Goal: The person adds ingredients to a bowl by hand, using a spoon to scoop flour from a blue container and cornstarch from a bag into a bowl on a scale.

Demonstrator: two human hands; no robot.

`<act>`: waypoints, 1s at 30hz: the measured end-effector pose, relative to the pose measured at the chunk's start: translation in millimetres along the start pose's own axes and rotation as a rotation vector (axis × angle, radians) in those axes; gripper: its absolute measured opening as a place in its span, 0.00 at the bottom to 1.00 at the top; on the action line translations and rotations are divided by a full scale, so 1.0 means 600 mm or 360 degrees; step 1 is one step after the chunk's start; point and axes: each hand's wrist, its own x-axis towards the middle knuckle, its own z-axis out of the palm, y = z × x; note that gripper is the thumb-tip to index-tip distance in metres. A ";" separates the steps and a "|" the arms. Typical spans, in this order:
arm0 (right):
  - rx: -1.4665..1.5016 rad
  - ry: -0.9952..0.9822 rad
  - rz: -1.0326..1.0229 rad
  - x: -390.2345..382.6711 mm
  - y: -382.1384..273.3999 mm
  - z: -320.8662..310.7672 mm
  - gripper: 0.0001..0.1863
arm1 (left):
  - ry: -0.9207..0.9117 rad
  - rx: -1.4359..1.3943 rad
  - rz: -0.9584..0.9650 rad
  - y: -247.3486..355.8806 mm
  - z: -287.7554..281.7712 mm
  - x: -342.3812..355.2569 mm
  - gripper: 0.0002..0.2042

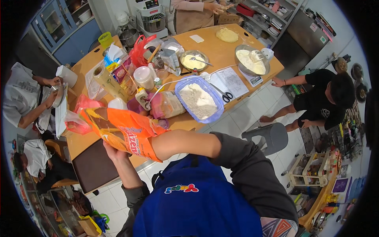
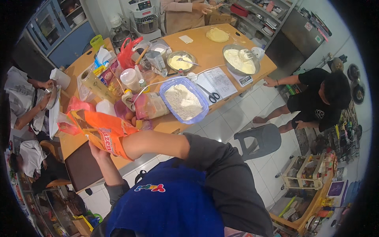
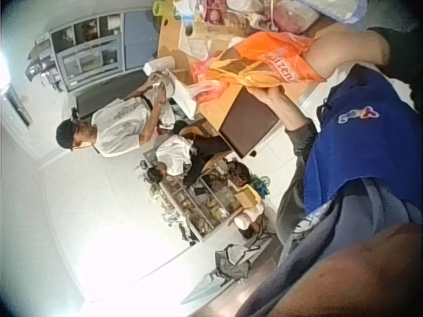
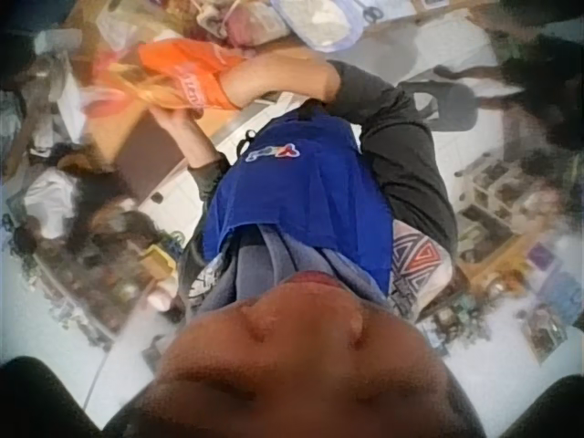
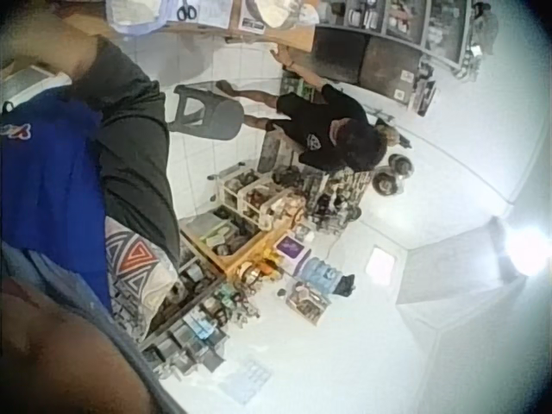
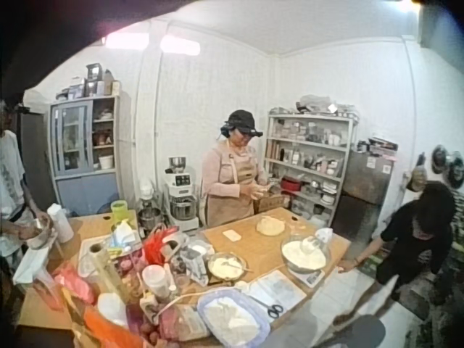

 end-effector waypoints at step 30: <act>0.1865 0.1453 0.0337 0.008 0.081 0.036 0.06 | 0.0004 -0.0189 0.0372 0.003 -0.002 -0.006 0.21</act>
